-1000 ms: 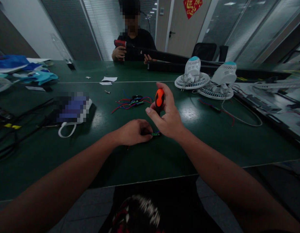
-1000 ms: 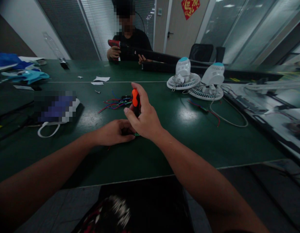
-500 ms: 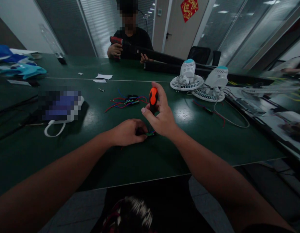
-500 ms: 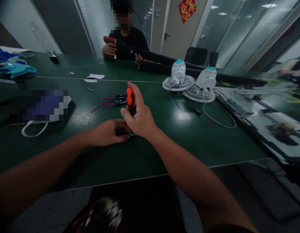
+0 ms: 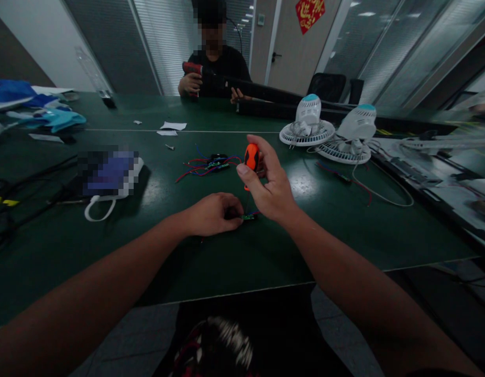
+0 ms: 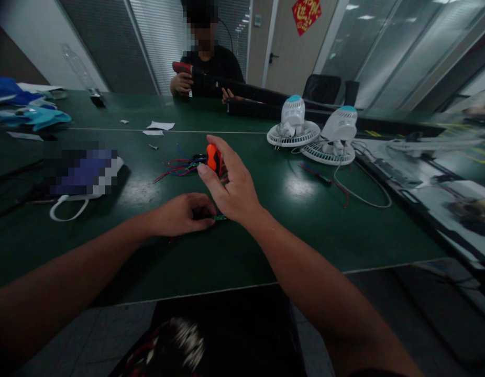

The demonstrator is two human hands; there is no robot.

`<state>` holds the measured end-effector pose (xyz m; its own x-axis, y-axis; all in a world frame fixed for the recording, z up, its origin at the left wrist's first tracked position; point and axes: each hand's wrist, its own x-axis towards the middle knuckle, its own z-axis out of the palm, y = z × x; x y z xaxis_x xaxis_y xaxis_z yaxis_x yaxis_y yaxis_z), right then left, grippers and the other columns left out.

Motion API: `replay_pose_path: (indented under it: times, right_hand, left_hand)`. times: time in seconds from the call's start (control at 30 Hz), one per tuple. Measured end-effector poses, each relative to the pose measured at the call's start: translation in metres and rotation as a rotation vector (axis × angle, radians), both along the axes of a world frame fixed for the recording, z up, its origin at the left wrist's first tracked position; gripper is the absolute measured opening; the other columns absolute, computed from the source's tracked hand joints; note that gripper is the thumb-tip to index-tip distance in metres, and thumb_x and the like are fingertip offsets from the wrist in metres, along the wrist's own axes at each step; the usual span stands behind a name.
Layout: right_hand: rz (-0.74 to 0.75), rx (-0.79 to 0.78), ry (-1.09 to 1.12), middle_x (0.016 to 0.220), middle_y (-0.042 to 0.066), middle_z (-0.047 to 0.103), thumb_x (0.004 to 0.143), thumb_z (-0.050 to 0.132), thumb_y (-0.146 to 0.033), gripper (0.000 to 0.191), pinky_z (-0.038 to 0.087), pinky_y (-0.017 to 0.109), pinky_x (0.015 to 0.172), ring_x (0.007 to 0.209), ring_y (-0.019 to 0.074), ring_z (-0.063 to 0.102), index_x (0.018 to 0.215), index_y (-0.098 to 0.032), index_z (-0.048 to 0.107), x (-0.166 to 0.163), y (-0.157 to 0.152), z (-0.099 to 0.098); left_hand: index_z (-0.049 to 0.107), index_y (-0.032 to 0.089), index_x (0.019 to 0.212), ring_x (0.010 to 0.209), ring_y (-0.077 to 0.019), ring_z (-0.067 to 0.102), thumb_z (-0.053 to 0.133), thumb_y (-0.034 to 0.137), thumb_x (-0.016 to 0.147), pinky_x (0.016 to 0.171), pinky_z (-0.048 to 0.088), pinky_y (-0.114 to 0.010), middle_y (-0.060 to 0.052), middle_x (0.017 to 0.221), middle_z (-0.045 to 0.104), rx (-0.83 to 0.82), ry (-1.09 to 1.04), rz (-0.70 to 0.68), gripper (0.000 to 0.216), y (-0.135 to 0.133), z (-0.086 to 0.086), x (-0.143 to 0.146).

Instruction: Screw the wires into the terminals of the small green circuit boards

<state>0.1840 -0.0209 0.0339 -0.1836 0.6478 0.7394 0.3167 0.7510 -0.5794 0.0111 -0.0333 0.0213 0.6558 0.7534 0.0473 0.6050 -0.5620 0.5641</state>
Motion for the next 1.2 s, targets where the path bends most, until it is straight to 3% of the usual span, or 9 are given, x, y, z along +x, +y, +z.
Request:
replay_pose_path:
  times: [0.17,0.47,0.6,0.73,1.0,1.2]
  right_hand:
    - [-0.067,0.077,-0.02,0.105,0.005,0.06,0.086,0.06,-0.028,0.045,0.054,0.036,0.068,0.081,0.0167,0.057,0.13,-0.029,0.051,0.002,-0.003,0.007]
    - [-0.044,0.093,0.022,0.104,0.003,0.062,0.079,0.056,-0.016,0.048,0.052,0.035,0.069,0.079,0.0156,0.058,0.125,-0.027,0.053,0.004,-0.001,0.008]
    - [-0.031,0.08,0.042,0.104,0.003,0.061,0.083,0.06,-0.024,0.041,0.052,0.033,0.068,0.081,0.0152,0.058,0.123,-0.027,0.054,0.004,-0.004,0.01]
    - [-0.107,0.09,0.066,0.093,0.001,0.056,0.083,0.068,-0.038,0.032,0.051,0.03,0.065,0.078,0.0135,0.055,0.113,-0.028,0.061,0.003,-0.006,0.015]
    - [-0.065,0.141,0.059,0.091,0.002,0.059,0.088,0.056,-0.026,0.029,0.052,0.033,0.07,0.078,0.0142,0.056,0.116,-0.025,0.061,0.007,-0.006,0.015]
    - [-0.032,0.073,0.095,0.095,0.003,0.063,0.09,0.052,-0.032,0.034,0.055,0.038,0.074,0.079,0.0163,0.059,0.124,-0.027,0.055,0.006,-0.004,0.009]
  left_hand:
    - [0.064,0.017,0.09,0.071,-0.0141,0.059,0.06,0.031,0.08,0.066,0.044,-0.027,-0.001,0.081,0.064,0.002,0.019,0.006,0.018,-0.001,0.002,0.0]
    - [0.065,0.017,0.091,0.07,-0.014,0.059,0.061,0.031,0.08,0.064,0.044,-0.027,-0.001,0.08,0.063,-0.007,0.013,-0.008,0.018,-0.001,0.003,0.0]
    - [0.065,0.018,0.09,0.07,-0.0135,0.058,0.061,0.031,0.08,0.065,0.044,-0.027,0.0,0.08,0.063,-0.003,0.011,0.003,0.017,-0.001,0.002,-0.001]
    - [0.065,0.018,0.089,0.072,-0.0138,0.059,0.061,0.032,0.08,0.067,0.045,-0.027,0.0,0.08,0.063,-0.006,0.021,0.026,0.017,-0.002,0.003,0.0]
    - [0.066,0.017,0.089,0.069,-0.0135,0.058,0.06,0.032,0.08,0.065,0.044,-0.027,0.0,0.079,0.063,-0.023,0.017,0.021,0.019,-0.003,0.005,0.002]
    - [0.066,0.018,0.089,0.07,-0.0127,0.058,0.061,0.031,0.08,0.065,0.045,-0.026,0.0,0.079,0.063,-0.025,0.017,0.018,0.017,-0.003,0.005,0.001]
